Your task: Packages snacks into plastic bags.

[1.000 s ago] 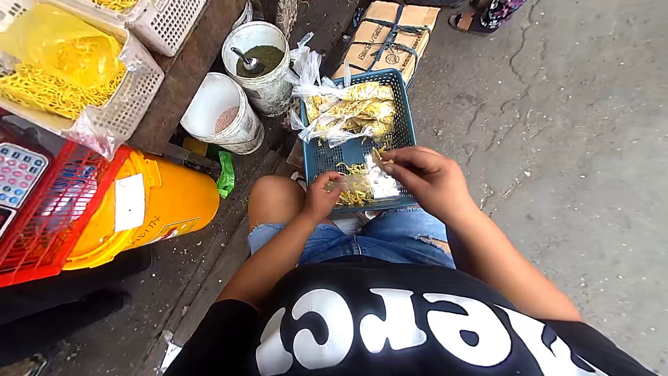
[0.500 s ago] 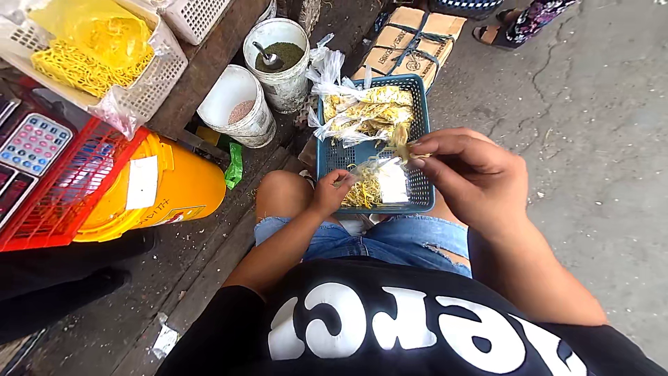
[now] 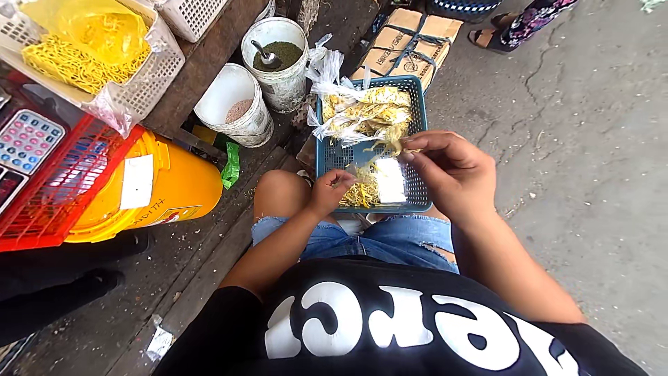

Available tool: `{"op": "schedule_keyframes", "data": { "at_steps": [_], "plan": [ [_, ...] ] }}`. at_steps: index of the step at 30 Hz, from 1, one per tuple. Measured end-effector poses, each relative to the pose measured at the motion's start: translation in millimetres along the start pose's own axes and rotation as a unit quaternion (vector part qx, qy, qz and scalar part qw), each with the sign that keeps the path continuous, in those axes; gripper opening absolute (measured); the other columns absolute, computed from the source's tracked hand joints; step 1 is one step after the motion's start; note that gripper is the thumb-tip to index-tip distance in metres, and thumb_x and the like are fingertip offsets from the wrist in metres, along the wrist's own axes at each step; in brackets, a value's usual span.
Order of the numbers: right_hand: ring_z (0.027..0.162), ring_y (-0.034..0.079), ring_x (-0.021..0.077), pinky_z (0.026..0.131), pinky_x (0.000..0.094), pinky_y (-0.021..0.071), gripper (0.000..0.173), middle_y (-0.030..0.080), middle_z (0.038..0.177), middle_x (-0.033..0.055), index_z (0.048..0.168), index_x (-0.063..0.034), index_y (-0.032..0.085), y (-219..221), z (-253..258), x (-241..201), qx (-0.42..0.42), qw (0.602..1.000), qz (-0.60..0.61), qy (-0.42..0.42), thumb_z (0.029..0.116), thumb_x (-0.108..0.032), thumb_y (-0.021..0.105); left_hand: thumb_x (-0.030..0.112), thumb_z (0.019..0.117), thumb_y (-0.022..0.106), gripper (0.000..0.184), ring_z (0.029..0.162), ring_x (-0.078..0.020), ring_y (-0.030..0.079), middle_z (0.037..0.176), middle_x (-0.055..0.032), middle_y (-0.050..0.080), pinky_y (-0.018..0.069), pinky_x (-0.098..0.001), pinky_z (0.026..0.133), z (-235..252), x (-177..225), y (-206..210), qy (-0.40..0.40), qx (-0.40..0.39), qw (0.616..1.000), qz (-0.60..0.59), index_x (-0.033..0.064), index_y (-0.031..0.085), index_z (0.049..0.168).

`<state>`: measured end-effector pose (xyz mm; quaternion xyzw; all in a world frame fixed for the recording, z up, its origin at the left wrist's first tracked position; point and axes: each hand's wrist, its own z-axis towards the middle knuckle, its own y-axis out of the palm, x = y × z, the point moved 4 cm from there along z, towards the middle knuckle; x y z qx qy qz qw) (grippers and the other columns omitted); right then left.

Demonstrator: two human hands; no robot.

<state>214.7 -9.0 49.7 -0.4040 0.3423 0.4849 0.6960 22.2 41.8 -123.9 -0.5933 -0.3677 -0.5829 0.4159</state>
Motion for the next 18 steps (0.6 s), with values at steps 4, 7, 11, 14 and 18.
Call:
{"op": "schedule_keyframes", "data": {
  "at_steps": [4, 7, 11, 14, 18],
  "plan": [
    [0.091, 0.068, 0.0046, 0.081, 0.0217, 0.0591, 0.015, 0.069, 0.115, 0.0020, 0.111, -0.0020, 0.069, -8, 4, 0, 0.025, 1.000, -0.003, -0.001, 0.0958, -0.002, 0.066, -0.001, 0.0889, 0.072, 0.011, 0.088, -0.0047, 0.068, 0.094, -0.0050, 0.073, 0.0578, -0.0252, 0.085, -1, 0, 1, 0.012, -0.003, 1.000, -0.017, -0.0028, 0.071, 0.100],
    [0.094, 0.068, 0.0044, 0.083, 0.0216, 0.0592, 0.016, 0.068, 0.116, 0.0008, 0.111, -0.0032, 0.069, -12, 3, -2, 0.031, 0.999, -0.015, -0.014, 0.0958, -0.003, 0.066, 0.001, 0.0886, 0.075, 0.013, 0.085, -0.0038, 0.068, 0.093, -0.0036, 0.073, 0.0580, -0.0243, 0.082, -3, 4, 3, -0.003, -0.001, 1.000, -0.030, -0.0016, 0.071, 0.100],
    [0.100, 0.068, 0.0065, 0.086, 0.0241, 0.0602, 0.014, 0.068, 0.117, 0.0012, 0.108, -0.0048, 0.070, -7, -3, -8, 0.001, 0.999, -0.022, -0.036, 0.0953, -0.002, 0.066, 0.000, 0.0880, 0.074, 0.015, 0.086, -0.0049, 0.069, 0.093, -0.0054, 0.073, 0.0587, -0.0249, 0.083, -8, 10, 11, -0.007, -0.017, 0.998, -0.057, -0.0047, 0.071, 0.102],
    [0.106, 0.068, 0.0090, 0.090, 0.0271, 0.0604, 0.012, 0.070, 0.114, 0.0023, 0.104, -0.0058, 0.071, 4, -11, -11, -0.049, 0.997, -0.030, -0.052, 0.0952, -0.003, 0.063, 0.001, 0.0881, 0.074, 0.015, 0.084, -0.0025, 0.068, 0.091, -0.0032, 0.072, 0.0581, -0.0233, 0.082, -10, 12, 13, -0.024, -0.017, 0.998, -0.056, -0.0041, 0.070, 0.102],
    [0.108, 0.068, 0.0093, 0.092, 0.0276, 0.0596, 0.010, 0.070, 0.112, 0.0023, 0.101, -0.0065, 0.071, 12, -25, -5, -0.071, 0.995, -0.037, -0.062, 0.0969, -0.004, 0.062, -0.003, 0.0871, 0.071, 0.015, 0.080, 0.0001, 0.064, 0.089, -0.0005, 0.069, 0.0561, -0.0209, 0.078, -8, 12, 10, -0.040, -0.003, 0.997, -0.068, -0.0035, 0.069, 0.101]
  ]
}}
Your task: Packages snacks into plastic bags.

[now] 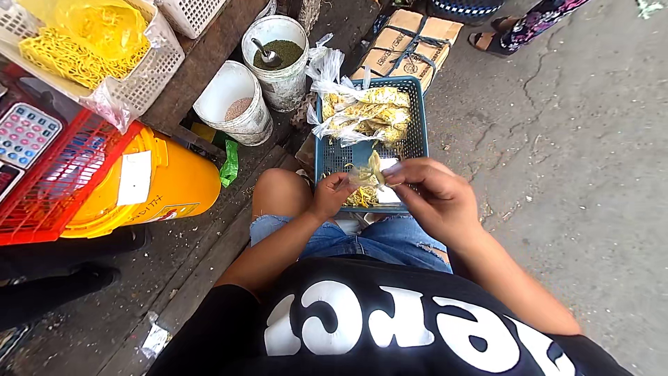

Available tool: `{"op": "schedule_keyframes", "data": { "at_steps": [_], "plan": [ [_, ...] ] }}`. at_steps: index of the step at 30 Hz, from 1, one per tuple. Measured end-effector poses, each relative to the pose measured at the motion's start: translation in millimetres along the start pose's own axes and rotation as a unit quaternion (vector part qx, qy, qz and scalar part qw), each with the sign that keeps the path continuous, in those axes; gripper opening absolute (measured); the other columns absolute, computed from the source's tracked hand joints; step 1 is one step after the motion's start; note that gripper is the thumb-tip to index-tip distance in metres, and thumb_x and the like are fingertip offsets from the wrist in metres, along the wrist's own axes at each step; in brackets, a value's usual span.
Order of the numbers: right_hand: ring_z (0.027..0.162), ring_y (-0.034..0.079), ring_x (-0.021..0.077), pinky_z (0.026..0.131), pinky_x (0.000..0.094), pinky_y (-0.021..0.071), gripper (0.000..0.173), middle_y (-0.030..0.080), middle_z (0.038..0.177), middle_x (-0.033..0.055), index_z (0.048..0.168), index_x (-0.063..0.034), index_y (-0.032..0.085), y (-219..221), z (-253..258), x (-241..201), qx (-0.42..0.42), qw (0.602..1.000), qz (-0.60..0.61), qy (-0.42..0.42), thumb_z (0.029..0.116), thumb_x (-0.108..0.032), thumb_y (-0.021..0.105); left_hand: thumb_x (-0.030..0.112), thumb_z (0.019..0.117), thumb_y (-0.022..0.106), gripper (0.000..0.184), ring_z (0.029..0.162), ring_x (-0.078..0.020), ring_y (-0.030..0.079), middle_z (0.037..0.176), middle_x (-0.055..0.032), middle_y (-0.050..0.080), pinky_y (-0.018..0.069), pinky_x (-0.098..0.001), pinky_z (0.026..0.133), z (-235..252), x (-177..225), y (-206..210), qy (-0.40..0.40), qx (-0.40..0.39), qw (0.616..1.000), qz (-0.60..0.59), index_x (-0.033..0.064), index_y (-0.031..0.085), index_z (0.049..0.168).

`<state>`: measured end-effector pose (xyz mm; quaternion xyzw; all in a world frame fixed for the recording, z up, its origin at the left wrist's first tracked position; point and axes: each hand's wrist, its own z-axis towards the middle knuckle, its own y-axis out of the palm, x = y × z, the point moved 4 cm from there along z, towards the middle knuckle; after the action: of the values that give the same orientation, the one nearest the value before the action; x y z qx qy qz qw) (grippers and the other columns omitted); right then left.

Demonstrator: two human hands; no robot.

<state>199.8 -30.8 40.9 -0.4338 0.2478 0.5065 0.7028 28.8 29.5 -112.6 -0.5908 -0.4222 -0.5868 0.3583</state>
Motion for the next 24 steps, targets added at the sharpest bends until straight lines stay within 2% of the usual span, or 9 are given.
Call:
{"op": "schedule_keyframes", "data": {
  "at_steps": [4, 8, 13, 19, 24],
  "plan": [
    [0.108, 0.067, 0.0080, 0.093, 0.0250, 0.0582, 0.011, 0.071, 0.110, 0.0040, 0.099, -0.0051, 0.072, -4, -9, 1, -0.026, 0.999, -0.026, -0.001, 0.0975, -0.005, 0.061, -0.008, 0.0857, 0.068, 0.015, 0.080, -0.0002, 0.065, 0.090, 0.0004, 0.071, 0.0564, -0.0210, 0.077, -1, 1, 1, 0.013, -0.002, 0.999, -0.031, -0.0026, 0.069, 0.100],
    [0.108, 0.068, 0.0078, 0.091, 0.0229, 0.0571, 0.013, 0.072, 0.111, 0.0066, 0.099, -0.0038, 0.071, -16, -7, -8, -0.029, 0.996, -0.078, -0.022, 0.0991, -0.005, 0.059, -0.005, 0.0876, 0.070, 0.014, 0.086, -0.0039, 0.069, 0.093, -0.0025, 0.073, 0.0589, -0.0257, 0.083, -5, 3, 6, 0.038, -0.021, 0.998, -0.047, -0.0046, 0.070, 0.101],
    [0.108, 0.068, 0.0104, 0.092, 0.0258, 0.0581, 0.012, 0.071, 0.112, 0.0073, 0.098, -0.0035, 0.070, -25, -2, -12, -0.002, 0.993, -0.114, -0.033, 0.0985, -0.003, 0.059, 0.000, 0.0885, 0.074, 0.012, 0.083, -0.0033, 0.069, 0.090, -0.0008, 0.073, 0.0591, -0.0249, 0.081, -5, 5, 8, 0.027, -0.025, 0.998, -0.046, -0.0027, 0.071, 0.100],
    [0.107, 0.069, 0.0131, 0.094, 0.0254, 0.0557, 0.017, 0.073, 0.108, 0.0109, 0.095, -0.0012, 0.073, -15, -5, -12, -0.036, 0.988, -0.145, -0.045, 0.0980, -0.002, 0.057, 0.000, 0.0886, 0.074, 0.014, 0.081, -0.0016, 0.068, 0.089, -0.0001, 0.072, 0.0582, -0.0234, 0.080, -5, 7, 4, 0.025, -0.035, 0.999, -0.032, -0.0033, 0.070, 0.102],
    [0.106, 0.068, 0.0090, 0.093, 0.0237, 0.0558, 0.017, 0.074, 0.107, 0.0075, 0.097, -0.0038, 0.074, -20, -7, -15, -0.051, 0.989, -0.142, -0.010, 0.0978, -0.006, 0.057, -0.001, 0.0886, 0.073, 0.014, 0.082, -0.0011, 0.068, 0.091, 0.0010, 0.073, 0.0581, -0.0232, 0.080, -5, 4, 2, 0.032, -0.031, 0.998, -0.040, -0.0020, 0.071, 0.102]
  ]
}}
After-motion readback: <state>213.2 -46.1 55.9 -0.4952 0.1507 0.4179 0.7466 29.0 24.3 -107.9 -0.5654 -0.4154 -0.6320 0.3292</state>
